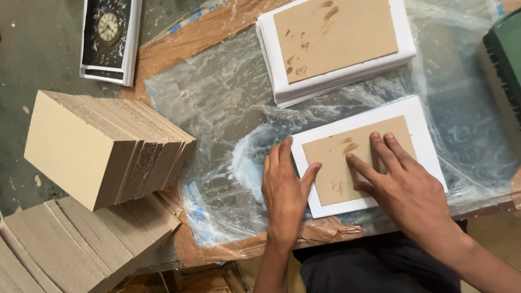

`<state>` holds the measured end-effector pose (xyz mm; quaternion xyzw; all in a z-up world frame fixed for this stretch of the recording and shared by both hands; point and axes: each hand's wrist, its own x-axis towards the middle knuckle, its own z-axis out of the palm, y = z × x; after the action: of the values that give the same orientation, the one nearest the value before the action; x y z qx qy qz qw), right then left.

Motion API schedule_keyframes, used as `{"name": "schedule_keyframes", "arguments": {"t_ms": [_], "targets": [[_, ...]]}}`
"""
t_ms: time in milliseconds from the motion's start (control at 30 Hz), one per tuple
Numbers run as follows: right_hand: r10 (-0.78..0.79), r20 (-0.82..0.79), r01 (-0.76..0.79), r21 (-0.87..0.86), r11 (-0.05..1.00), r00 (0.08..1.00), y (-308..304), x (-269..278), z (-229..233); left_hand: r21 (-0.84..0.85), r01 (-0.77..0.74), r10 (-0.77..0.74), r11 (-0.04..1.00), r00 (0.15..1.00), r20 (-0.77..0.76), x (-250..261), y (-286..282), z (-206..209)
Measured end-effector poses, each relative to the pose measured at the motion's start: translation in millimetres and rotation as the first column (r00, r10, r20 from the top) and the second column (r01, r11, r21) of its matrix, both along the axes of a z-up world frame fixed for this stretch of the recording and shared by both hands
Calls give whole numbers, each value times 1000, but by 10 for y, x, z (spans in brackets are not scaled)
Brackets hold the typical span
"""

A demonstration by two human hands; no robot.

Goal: The person places a brown cardboard cover onto a white book block, presses it down with both hands, and rubs the surface with a green rectangular tool. This process is repeated for multiple book blocks on a table covered with plastic sheeting.

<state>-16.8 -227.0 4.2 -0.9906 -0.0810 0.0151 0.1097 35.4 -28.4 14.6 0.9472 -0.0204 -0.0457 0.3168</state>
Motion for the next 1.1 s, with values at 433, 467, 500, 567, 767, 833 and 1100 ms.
{"name": "schedule_keyframes", "arguments": {"t_ms": [433, 467, 500, 567, 767, 833, 1100], "targets": [[-14, -19, 13, -42, 999, 1000, 18, -3, -22, -23, -51, 52, 998, 998, 34, -3, -46, -38], [-15, -27, 14, -50, 999, 1000, 17, -7, -27, -37, -48, 49, 998, 999, 15, -19, -39, -55], [-15, -25, 14, -47, 999, 1000, 17, -13, -31, -51, -46, 45, 998, 999, -4, -40, -29, -74], [-15, -18, 14, -41, 999, 1000, 15, -16, -37, -77, -55, 56, 995, 998, 1, -78, -21, -115], [-2, -9, 2, -27, 1000, 1000, -2, -36, -56, -121, -94, 101, 988, 993, 59, -111, -27, -117], [-2, 2, 3, -26, 1000, 1000, -7, -42, -65, -96, -47, 58, 994, 992, 113, -87, -20, -113], [1, 15, 0, -14, 1000, 1000, -4, -37, -66, -67, -84, 88, 994, 994, 66, -64, -34, -120]]}}
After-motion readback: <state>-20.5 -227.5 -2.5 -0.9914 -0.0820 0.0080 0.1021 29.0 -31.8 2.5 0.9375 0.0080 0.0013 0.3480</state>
